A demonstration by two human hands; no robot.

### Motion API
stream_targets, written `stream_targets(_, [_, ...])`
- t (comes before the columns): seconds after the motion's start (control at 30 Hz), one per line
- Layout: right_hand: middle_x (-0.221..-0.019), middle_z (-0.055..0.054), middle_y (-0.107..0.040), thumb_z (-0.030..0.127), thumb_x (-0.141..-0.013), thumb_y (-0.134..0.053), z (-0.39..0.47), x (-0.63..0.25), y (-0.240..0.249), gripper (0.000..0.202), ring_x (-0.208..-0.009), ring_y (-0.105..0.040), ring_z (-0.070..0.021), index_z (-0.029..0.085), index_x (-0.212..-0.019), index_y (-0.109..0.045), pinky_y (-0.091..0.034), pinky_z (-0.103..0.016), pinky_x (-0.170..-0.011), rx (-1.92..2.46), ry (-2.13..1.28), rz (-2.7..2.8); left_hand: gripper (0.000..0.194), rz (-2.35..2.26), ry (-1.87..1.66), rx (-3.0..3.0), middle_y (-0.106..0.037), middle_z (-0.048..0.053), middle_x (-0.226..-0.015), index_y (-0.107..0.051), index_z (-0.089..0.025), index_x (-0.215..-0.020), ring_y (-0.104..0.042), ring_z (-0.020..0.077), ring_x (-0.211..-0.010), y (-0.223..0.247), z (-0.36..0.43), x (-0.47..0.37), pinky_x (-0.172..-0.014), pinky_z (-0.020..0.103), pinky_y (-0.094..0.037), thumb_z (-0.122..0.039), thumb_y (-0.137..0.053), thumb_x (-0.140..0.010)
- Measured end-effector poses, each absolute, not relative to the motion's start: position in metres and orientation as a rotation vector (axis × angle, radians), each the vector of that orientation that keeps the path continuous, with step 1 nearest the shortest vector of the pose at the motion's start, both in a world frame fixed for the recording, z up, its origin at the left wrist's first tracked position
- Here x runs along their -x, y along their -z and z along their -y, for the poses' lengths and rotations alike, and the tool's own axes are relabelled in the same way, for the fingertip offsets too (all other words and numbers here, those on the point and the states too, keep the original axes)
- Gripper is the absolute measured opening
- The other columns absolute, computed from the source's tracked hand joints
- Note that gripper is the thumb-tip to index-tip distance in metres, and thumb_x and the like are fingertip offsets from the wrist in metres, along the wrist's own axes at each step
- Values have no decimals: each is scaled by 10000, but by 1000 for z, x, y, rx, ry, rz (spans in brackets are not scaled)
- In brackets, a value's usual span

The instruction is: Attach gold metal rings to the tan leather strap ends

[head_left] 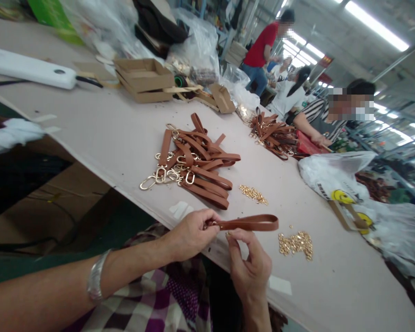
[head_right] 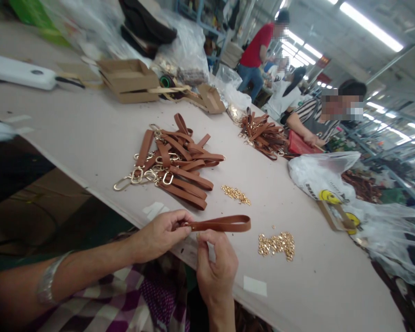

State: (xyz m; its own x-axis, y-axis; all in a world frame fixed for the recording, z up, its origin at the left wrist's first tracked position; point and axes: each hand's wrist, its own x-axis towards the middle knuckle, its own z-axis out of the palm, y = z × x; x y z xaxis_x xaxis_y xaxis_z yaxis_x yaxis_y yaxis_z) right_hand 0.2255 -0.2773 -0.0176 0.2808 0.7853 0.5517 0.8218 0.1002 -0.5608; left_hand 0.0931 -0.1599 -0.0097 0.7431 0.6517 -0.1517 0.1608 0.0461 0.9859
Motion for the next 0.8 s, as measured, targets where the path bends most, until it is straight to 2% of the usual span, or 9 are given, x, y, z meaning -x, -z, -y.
stream_targets(0.17, [-894,6,-701,97,-876,-567,271,-220,19,169,-857,-661,-131,243,-950,-608,-510,-247,-783,1645,34,1532,125,-661,-602,-1729,-584,7,-762,-632,-161,-818,-515,141,-704,11,164,-90,-609,233,-377,-163,-510,-790])
stream_targets(0.33, [-902,10,-704,84,-878,-560,273,-214,22,174,-868,-663,-131,245,-927,-603,-509,-250,-796,1651,77,1505,175,-577,-730,-1927,-566,9,-761,-608,-164,-808,-522,145,-733,15,166,-89,-654,250,-377,-60,-474,-766])
stream_targets(0.53, [-928,-6,-707,65,-867,-575,272,-207,27,183,-907,-661,-137,235,-931,-597,-509,-265,-823,1636,245,1491,189,-526,-801,-1991,-577,21,-796,-601,-161,-854,-537,152,-768,17,166,-87,-698,263,-395,-49,-462,-791])
stream_targets(0.7, [-888,-17,-698,111,-876,-589,273,-204,26,110,-859,-662,-134,221,-875,-591,-515,-249,-771,1679,265,1419,199,-471,-806,-2015,-582,30,-820,-597,-164,-888,-543,159,-791,17,169,-85,-721,268,-405,-52,-454,-807])
stream_targets(0.8, [-807,-13,-664,198,-872,-618,274,-202,27,35,-781,-648,-139,214,-850,-596,-523,-250,-711,1755,157,1236,206,-454,-815,-2015,-574,30,-813,-594,-172,-891,-539,162,-787,17,171,-85,-712,265,-406,-52,-447,-810])
